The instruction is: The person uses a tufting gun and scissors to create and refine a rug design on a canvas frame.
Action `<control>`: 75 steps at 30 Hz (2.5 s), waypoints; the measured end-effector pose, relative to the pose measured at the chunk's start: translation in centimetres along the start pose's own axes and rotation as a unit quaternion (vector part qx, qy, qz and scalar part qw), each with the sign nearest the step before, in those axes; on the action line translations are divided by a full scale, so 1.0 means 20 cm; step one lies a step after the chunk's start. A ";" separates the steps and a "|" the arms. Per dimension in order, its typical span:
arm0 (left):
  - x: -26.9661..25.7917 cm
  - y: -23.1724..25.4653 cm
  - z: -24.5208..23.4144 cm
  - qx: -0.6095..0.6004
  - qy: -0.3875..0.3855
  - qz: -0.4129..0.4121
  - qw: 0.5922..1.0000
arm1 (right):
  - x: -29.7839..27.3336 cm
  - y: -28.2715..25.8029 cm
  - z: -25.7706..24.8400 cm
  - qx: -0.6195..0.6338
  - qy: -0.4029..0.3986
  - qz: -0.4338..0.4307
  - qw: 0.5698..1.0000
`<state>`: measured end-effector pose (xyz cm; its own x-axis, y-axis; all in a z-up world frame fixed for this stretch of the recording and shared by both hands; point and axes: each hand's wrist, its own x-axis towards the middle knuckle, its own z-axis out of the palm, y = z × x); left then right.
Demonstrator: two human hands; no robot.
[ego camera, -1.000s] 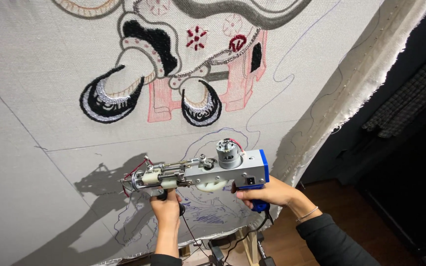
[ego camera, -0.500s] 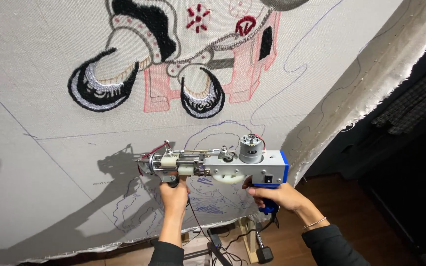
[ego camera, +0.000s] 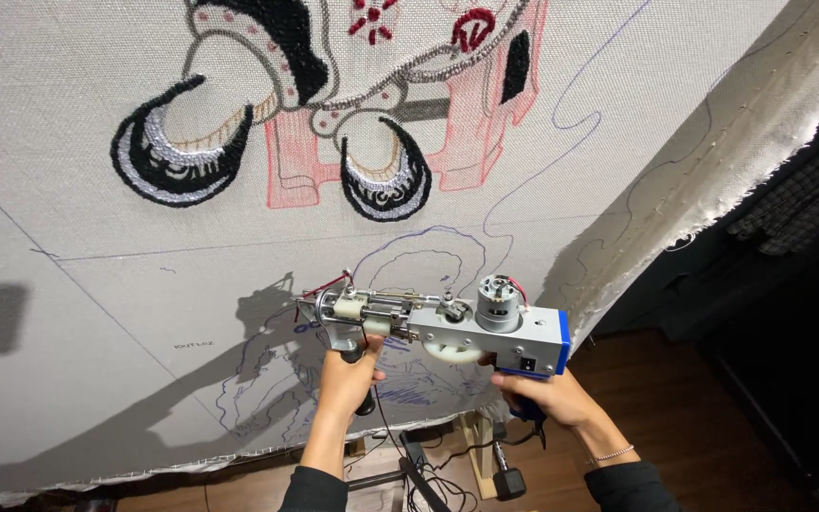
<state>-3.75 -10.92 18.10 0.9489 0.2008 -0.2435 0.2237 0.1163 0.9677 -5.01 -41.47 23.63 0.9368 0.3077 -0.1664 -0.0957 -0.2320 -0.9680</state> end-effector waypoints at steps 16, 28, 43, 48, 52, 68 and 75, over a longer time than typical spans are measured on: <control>0.08 -0.11 -0.12 -0.024 -0.008 0.016 1.000 | 0.06 0.01 0.05 -0.030 -0.008 -0.036 0.999; 0.05 -0.02 -0.15 -0.076 0.035 0.045 0.996 | 0.13 0.11 0.03 0.032 -0.019 -0.068 0.997; 0.00 -0.23 -0.38 -0.033 0.184 0.204 0.961 | -0.08 1.61 0.45 -0.219 0.119 0.143 0.958; 0.01 -0.33 -0.43 -0.022 0.217 0.181 0.959 | -0.43 2.40 0.84 -0.295 -0.010 0.325 0.898; 0.05 -0.32 -0.36 -0.015 0.185 0.199 0.962 | -0.51 2.40 1.06 -0.414 -0.075 0.382 0.823; 0.25 -0.26 -0.25 -0.176 0.192 0.265 0.929 | -0.43 3.00 0.91 -0.126 -0.136 0.322 0.928; 0.34 -0.14 -0.26 -0.171 0.208 0.227 0.936 | 0.05 1.84 0.02 0.272 0.116 0.174 0.939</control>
<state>0.88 -4.76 13.49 0.7439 0.6585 0.1141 -0.3337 0.2180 0.9171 -7.72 -49.29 -12.17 0.8594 0.0775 -0.5054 -0.5078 0.2445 -0.8260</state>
